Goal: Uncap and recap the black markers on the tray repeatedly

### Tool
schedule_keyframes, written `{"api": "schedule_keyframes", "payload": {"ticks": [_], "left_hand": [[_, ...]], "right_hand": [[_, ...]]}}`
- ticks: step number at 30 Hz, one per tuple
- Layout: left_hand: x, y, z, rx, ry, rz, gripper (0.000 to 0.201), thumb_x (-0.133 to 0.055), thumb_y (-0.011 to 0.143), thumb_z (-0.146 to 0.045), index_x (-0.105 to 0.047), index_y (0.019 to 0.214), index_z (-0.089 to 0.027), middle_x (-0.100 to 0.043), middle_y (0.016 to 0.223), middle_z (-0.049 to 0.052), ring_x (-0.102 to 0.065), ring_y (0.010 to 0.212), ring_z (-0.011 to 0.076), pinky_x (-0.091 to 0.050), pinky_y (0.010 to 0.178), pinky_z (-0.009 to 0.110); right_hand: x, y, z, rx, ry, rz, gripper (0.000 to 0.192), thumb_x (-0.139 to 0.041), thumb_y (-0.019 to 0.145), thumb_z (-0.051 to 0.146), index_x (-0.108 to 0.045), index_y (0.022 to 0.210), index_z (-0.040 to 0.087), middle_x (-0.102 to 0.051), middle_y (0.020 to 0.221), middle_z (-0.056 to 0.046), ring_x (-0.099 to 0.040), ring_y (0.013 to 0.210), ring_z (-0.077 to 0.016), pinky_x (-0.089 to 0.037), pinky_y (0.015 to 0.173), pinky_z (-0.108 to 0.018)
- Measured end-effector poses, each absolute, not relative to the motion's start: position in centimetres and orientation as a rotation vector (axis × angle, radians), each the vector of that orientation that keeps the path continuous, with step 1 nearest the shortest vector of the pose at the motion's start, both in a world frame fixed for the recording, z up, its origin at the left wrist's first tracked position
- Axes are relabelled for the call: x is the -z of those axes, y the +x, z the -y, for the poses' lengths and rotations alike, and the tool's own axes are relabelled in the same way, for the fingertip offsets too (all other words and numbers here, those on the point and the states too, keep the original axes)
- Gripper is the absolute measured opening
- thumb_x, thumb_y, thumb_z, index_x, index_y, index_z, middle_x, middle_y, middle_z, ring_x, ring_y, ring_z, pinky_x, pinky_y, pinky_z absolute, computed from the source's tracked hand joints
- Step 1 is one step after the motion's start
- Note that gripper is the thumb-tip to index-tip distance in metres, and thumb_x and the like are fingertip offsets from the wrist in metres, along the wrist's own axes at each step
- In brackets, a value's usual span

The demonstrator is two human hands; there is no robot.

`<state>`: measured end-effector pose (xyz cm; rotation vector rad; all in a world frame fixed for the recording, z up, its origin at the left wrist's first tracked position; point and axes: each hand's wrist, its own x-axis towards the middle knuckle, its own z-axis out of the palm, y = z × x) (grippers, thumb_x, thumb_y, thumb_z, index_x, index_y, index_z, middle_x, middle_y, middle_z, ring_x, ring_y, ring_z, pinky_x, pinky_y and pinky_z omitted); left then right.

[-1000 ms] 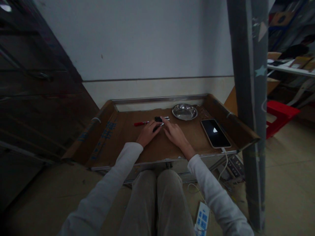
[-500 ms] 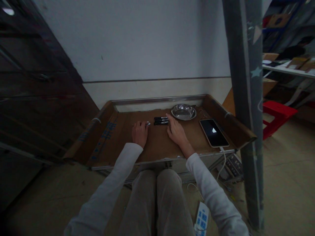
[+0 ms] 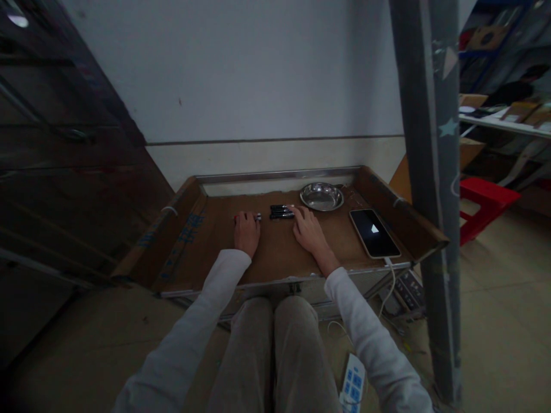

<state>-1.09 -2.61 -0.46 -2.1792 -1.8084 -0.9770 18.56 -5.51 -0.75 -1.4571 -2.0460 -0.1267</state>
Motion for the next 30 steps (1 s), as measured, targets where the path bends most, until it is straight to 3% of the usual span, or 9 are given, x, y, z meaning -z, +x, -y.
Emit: {"api": "schedule_keyframes", "payload": {"ticks": [6, 12, 16, 30], "left_hand": [[0.4, -1.1, 2.1, 1.041, -2.176, 1.89, 0.015, -0.041, 0.085, -0.01, -0.049, 0.098, -0.012, -0.049, 0.105, 0.017, -0.047, 0.101, 0.0261, -0.042, 0.087, 0.042], [0.2, -0.5, 2.4, 1.036, -2.451, 1.656, 0.014, -0.043, 0.084, -0.011, -0.05, 0.096, -0.016, -0.049, 0.103, 0.011, -0.052, 0.095, 0.0208, -0.044, 0.088, 0.036], [0.1, 0.1, 2.4, 0.888, -2.648, 1.444, 0.013, -0.044, 0.086, -0.015, -0.052, 0.097, -0.018, -0.049, 0.1, 0.007, -0.053, 0.094, 0.0193, -0.044, 0.09, 0.035], [0.4, 0.1, 1.9, 0.926, -2.735, 1.417, 0.009, -0.053, 0.086, -0.021, -0.056, 0.094, -0.019, -0.053, 0.097, 0.005, -0.055, 0.095, 0.0185, -0.045, 0.088, 0.033]], "right_hand": [[1.2, 18.8, 5.2, 0.161, -1.479, 2.086, 0.039, -0.041, 0.085, 0.016, -0.053, 0.122, 0.019, -0.043, 0.126, -0.014, -0.046, 0.111, -0.0271, -0.043, 0.091, -0.043], [1.4, 18.9, 5.0, 0.176, -1.499, 2.094, 0.037, -0.042, 0.085, 0.016, -0.055, 0.12, 0.02, -0.045, 0.125, -0.014, -0.045, 0.11, -0.0272, -0.042, 0.089, -0.043], [1.3, 18.9, 5.0, 0.158, -1.489, 2.089, 0.028, -0.041, 0.087, 0.018, -0.058, 0.109, 0.018, -0.051, 0.114, -0.013, -0.047, 0.104, -0.0256, -0.042, 0.087, -0.04], [1.4, 18.8, 4.8, 0.205, -1.521, 2.105, 0.02, -0.045, 0.09, 0.029, -0.059, 0.098, 0.019, -0.055, 0.101, -0.011, -0.05, 0.097, -0.0244, -0.041, 0.083, -0.037]]}}
